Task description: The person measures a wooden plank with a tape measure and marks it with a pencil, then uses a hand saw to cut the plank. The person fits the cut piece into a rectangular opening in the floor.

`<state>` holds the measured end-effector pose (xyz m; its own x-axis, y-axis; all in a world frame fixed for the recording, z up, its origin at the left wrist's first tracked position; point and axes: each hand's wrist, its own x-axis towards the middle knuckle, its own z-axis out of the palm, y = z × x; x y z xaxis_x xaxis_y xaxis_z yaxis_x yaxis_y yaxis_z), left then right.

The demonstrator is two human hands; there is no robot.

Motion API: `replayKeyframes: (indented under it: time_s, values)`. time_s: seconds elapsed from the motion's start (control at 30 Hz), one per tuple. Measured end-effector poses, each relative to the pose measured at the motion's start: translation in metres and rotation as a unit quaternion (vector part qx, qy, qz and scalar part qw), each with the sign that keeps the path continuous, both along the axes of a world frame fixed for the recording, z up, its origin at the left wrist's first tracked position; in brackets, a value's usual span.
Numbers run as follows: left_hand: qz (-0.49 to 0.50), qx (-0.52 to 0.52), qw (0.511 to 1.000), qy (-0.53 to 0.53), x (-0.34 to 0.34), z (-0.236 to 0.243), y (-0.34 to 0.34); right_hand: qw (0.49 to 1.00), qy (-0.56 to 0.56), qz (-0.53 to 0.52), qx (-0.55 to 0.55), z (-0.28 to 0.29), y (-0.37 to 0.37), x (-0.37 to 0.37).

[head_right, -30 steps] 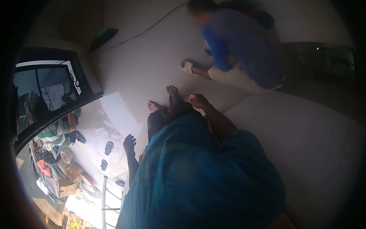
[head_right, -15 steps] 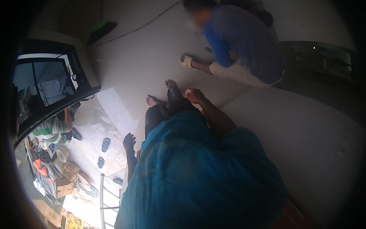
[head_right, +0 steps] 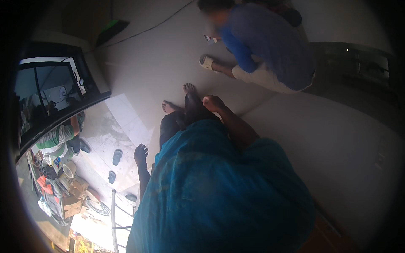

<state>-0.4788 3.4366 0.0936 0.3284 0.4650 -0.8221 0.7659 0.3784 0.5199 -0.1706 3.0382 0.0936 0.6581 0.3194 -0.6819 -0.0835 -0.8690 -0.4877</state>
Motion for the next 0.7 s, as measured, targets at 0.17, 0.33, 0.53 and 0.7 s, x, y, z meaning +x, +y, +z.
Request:
replayKeyframes:
  time_s: [0.17, 0.33, 0.53, 0.7]
  values:
    - [-0.01, 0.0, 1.0, 0.011, -0.001, 0.001, 0.003, 1.0, 0.012, -0.002, 0.004, 0.002, 0.005, -0.002]
    - [-0.021, 0.005, 1.0, 0.013, 0.001, 0.0, 0.006, 1.0, 0.018, 0.003, -0.001, 0.006, 0.013, 0.0]
    - [-0.021, 0.0, 1.0, 0.002, 0.004, 0.001, 0.007, 1.0, 0.019, 0.004, -0.004, 0.005, 0.015, 0.0]
    - [-0.016, 0.002, 1.0, 0.0, -0.002, -0.001, 0.009, 1.0, 0.009, 0.017, -0.008, 0.005, 0.02, -0.002]
